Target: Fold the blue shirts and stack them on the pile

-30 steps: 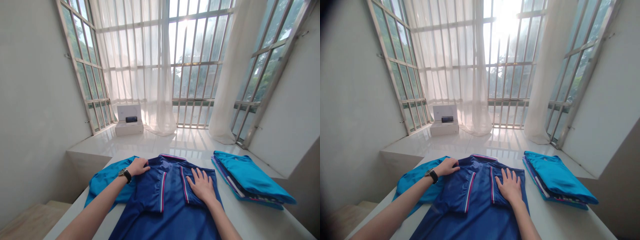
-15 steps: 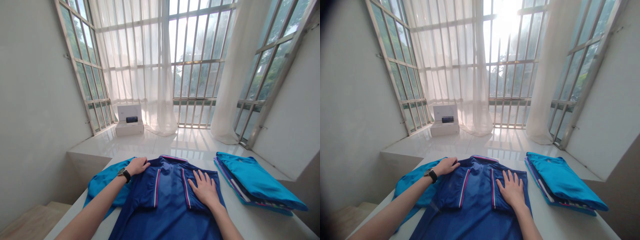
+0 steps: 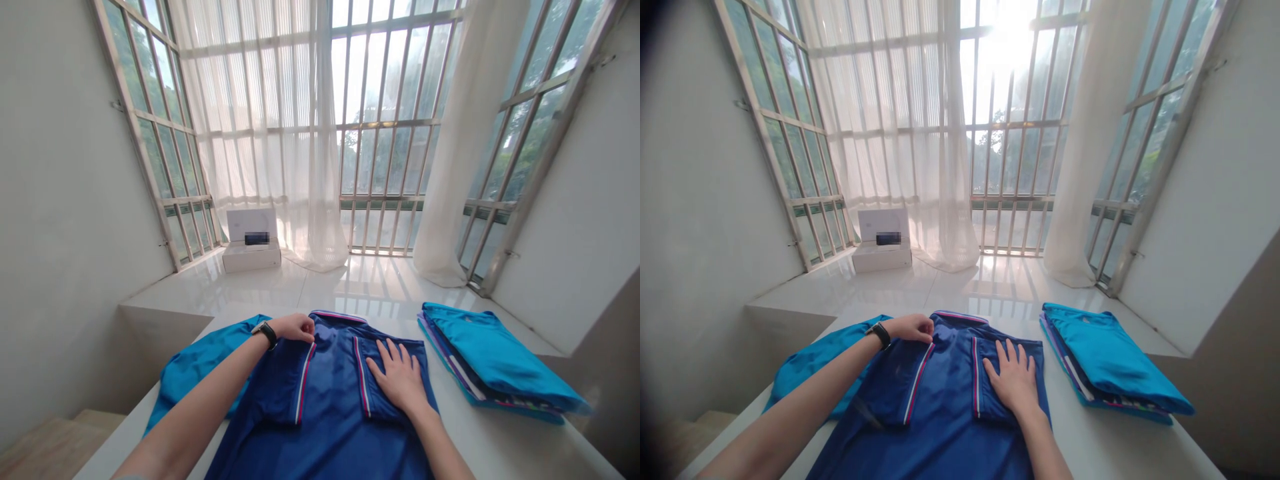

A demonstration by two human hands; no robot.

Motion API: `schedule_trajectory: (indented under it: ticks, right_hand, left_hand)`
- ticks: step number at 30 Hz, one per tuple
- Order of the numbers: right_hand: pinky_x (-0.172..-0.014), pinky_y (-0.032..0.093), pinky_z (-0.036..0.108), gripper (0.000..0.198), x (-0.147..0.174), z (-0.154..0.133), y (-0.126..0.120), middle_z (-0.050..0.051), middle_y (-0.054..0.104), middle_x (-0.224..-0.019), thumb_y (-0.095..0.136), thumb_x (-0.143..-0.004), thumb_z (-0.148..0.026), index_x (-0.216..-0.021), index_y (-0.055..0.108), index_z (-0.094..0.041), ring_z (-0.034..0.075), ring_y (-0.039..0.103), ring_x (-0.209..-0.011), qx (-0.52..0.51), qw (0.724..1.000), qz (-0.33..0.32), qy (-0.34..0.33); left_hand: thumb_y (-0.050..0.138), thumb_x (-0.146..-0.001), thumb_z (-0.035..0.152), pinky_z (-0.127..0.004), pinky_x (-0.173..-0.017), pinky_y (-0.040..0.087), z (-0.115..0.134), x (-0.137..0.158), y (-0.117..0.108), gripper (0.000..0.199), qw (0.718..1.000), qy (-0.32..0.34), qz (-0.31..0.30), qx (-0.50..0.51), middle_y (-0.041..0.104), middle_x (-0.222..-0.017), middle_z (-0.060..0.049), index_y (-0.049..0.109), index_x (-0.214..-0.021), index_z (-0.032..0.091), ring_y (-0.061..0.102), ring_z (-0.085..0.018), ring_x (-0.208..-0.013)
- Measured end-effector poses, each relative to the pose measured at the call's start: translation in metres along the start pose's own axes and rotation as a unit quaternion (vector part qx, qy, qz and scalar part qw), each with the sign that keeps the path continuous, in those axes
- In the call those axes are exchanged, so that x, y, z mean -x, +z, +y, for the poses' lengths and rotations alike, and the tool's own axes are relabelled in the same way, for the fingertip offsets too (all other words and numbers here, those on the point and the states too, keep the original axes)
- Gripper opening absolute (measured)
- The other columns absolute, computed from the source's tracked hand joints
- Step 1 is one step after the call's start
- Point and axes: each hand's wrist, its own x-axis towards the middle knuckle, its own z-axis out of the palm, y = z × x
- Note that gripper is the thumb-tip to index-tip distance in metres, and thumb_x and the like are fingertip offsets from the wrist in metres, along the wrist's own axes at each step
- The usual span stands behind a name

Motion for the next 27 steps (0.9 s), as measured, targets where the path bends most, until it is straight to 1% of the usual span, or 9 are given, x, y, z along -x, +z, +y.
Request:
schedule_trajectory:
  ticks: [4,6,8,10,13,15,17,22,27]
  right_hand:
    - [-0.12,0.019,0.055,0.07,0.0,0.0,0.0,0.006,0.033,-0.163,0.03,-0.095,-0.063,-0.154,0.036,-0.026,0.035,0.025,-0.15,0.001,1.0,0.002,-0.001]
    - [-0.12,0.019,0.055,0.07,0.0,0.0,0.0,0.006,0.034,-0.163,0.03,-0.095,-0.063,-0.154,0.036,-0.026,0.035,0.025,-0.15,-0.001,1.0,0.003,-0.003]
    - [-0.12,0.019,0.055,0.07,0.0,0.001,0.0,0.006,0.033,-0.163,0.031,-0.095,-0.063,-0.154,0.036,-0.026,0.035,0.025,-0.15,-0.003,1.0,0.004,-0.003]
    - [-0.12,0.019,0.055,0.07,0.0,0.001,0.001,0.007,0.033,-0.163,0.031,-0.094,-0.063,-0.154,0.036,-0.026,0.035,0.025,-0.15,-0.007,1.0,0.003,-0.004]
    - [-0.12,0.017,0.056,0.071,-0.001,0.001,0.001,0.007,0.033,-0.163,0.032,-0.094,-0.063,-0.154,0.036,-0.025,0.036,0.024,-0.15,-0.015,1.0,0.002,-0.004]
    - [-0.12,0.016,0.056,0.071,-0.001,0.001,0.001,0.008,0.032,-0.164,0.032,-0.094,-0.063,-0.154,0.036,-0.025,0.036,0.023,-0.15,-0.021,1.0,0.001,-0.003]
    - [-0.12,0.016,0.056,0.072,-0.001,0.001,0.001,0.008,0.032,-0.164,0.032,-0.094,-0.063,-0.155,0.035,-0.025,0.036,0.023,-0.15,-0.025,1.0,-0.002,-0.004]
    - [-0.12,0.016,0.056,0.072,-0.001,0.002,0.001,0.007,0.031,-0.164,0.03,-0.094,-0.064,-0.155,0.034,-0.025,0.036,0.022,-0.151,-0.015,1.0,-0.006,-0.005]
    - [-0.121,0.015,0.056,0.072,-0.002,0.003,0.007,0.007,0.031,-0.164,0.029,-0.094,-0.065,-0.155,0.035,-0.027,0.035,0.022,-0.151,-0.021,1.0,0.004,-0.004]
  left_hand:
    - [0.076,-0.072,0.047,-0.026,-0.067,0.046,-0.003,0.002,0.0,0.033,1.0,-0.008,-0.024,0.013,0.066,-0.081,0.002,0.07,-0.092,0.02,0.059,-0.017,-0.073]
    - [0.08,-0.067,0.045,-0.027,-0.066,0.046,-0.004,0.002,-0.001,0.034,0.999,-0.008,-0.033,0.012,0.066,-0.076,0.002,0.071,-0.087,0.02,0.058,-0.017,-0.07]
    - [0.08,-0.068,0.045,-0.027,-0.067,0.046,-0.003,0.001,-0.003,0.03,0.999,0.004,-0.031,0.017,0.065,-0.073,0.003,0.071,-0.082,0.02,0.058,-0.017,-0.069]
    - [0.072,-0.078,0.047,-0.026,-0.07,0.046,-0.002,0.001,-0.004,0.03,0.999,0.023,-0.004,0.03,0.067,-0.078,0.003,0.071,-0.09,0.02,0.059,-0.016,-0.075]
    - [0.052,-0.093,0.048,-0.026,-0.078,0.047,-0.001,0.0,0.002,0.036,0.996,0.038,0.075,0.044,0.069,-0.095,-0.001,0.065,-0.108,0.018,0.061,-0.018,-0.088]
    - [0.051,-0.094,0.044,-0.029,-0.082,0.047,-0.002,0.0,0.011,0.033,0.991,0.039,0.119,0.039,0.068,-0.1,-0.005,0.063,-0.108,0.017,0.061,-0.02,-0.092]
    - [0.056,-0.09,0.039,-0.032,-0.086,0.046,-0.003,-0.001,0.021,0.026,0.989,0.041,0.142,0.029,0.069,-0.1,-0.006,0.063,-0.103,0.017,0.062,-0.022,-0.094]
    - [0.051,-0.094,0.036,-0.03,-0.089,0.047,0.004,-0.002,0.038,0.022,0.983,0.059,0.175,0.023,0.069,-0.104,-0.004,0.061,-0.106,0.02,0.064,-0.02,-0.097]
    - [0.054,-0.094,0.042,-0.03,-0.085,0.05,0.011,0.004,0.04,0.027,0.982,0.045,0.185,0.005,0.07,-0.103,-0.004,0.061,-0.11,0.021,0.065,-0.02,-0.094]
